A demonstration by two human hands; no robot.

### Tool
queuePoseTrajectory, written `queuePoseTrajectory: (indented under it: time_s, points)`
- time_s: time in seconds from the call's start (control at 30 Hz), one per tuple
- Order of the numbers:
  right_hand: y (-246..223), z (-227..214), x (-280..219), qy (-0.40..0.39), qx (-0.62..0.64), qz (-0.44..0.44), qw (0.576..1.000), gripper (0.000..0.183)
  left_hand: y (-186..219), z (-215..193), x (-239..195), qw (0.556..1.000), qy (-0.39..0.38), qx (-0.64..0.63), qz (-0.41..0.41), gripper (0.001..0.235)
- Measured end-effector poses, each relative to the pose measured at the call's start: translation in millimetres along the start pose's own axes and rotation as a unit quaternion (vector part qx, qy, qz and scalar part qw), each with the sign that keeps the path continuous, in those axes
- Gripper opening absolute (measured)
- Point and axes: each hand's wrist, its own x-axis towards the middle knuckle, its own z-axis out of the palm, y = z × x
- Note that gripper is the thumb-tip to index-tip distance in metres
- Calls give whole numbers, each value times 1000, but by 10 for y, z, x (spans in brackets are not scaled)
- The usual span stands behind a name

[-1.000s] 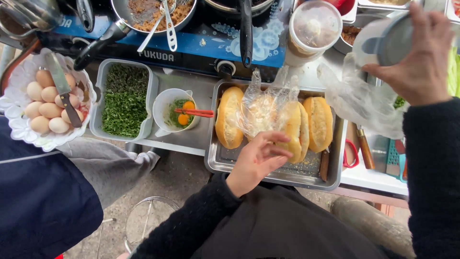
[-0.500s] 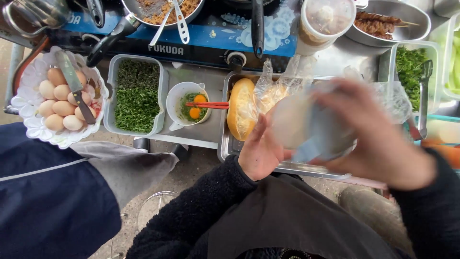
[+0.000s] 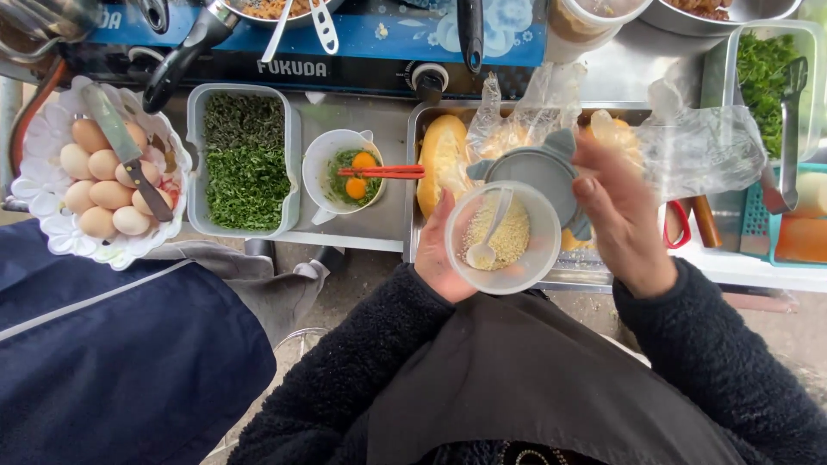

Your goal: Preparing and cooking eggs for Banh Mi sandwiches at a street food stall, including cracking, whisking, and frying.

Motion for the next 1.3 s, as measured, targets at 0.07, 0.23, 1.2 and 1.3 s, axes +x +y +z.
queuePoseTrajectory:
  time_s: [0.07,0.23,1.2,1.3]
  points:
    - [-77,16,3,50,-87,-65,993,43,25,24,15,1000,2,6,4,81]
    - [-214,179,132,-109,-381,-205,895,11,72,45,96,995,54,77,27,67]
    - [-173,226,-8,-63,-61,207,974,8,154,10,-224,974,146,130,112,76]
    - [-151,325,-38,-81,-76,195,975,8,169,-15,-267,969,150,151,128,75]
